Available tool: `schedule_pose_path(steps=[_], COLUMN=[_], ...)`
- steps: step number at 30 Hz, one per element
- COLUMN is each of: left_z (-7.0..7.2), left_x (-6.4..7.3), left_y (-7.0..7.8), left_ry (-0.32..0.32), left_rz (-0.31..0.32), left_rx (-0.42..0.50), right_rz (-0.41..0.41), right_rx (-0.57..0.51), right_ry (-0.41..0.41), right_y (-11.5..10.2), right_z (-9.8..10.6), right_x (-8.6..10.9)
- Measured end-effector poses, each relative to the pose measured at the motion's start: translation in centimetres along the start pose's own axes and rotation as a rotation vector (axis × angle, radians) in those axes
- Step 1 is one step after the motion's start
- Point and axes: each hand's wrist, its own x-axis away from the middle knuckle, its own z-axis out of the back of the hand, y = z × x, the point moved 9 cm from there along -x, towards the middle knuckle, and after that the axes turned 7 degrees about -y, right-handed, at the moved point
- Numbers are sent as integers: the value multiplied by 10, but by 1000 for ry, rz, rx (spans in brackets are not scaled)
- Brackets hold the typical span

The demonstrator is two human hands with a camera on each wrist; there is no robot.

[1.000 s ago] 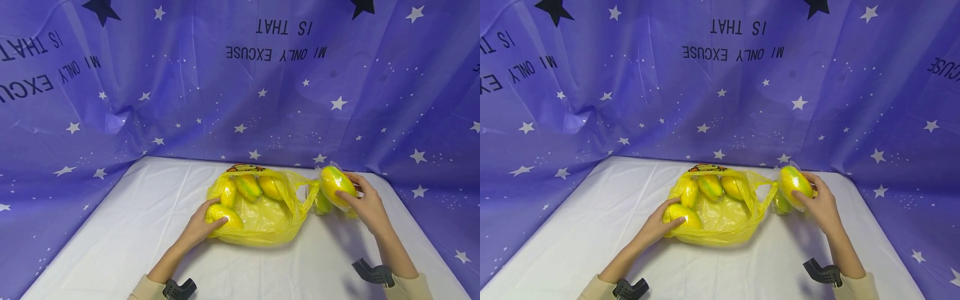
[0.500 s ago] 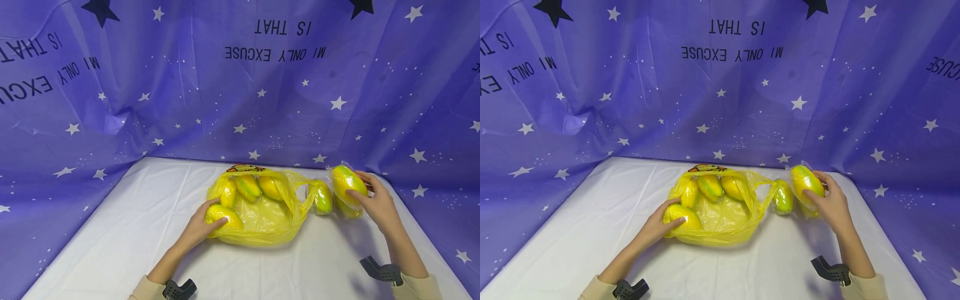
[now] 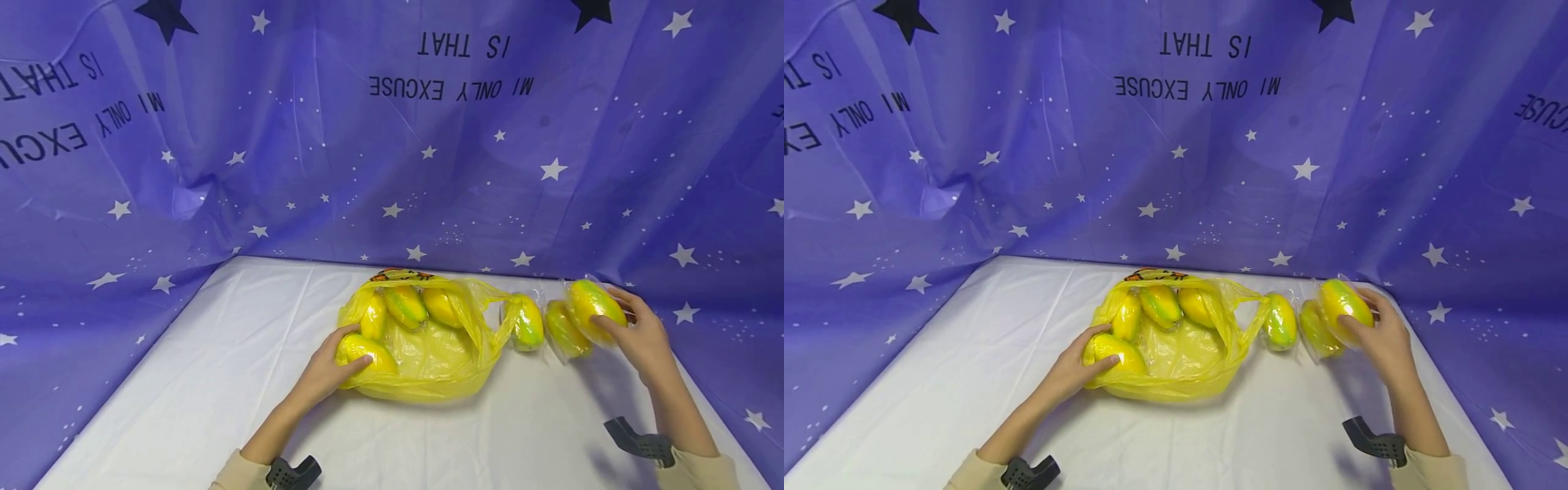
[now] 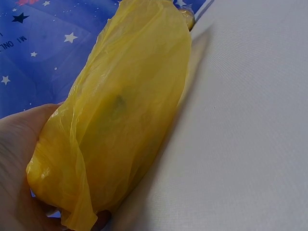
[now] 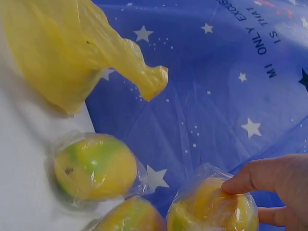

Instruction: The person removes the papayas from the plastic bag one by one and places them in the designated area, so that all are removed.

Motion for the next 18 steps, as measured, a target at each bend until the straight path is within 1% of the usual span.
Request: schedule_pose_path(steps=[11, 18], left_z=[0, 0], left_x=[0, 0], left_y=[1, 1], left_ry=[1, 2], left_rz=[-2, -2], left_rx=[-3, -9], right_rz=[-37, -68], right_rx=[19, 15], right_ry=[38, 29], right_y=[17, 31], right_z=[11, 12], right_x=[-2, -4])
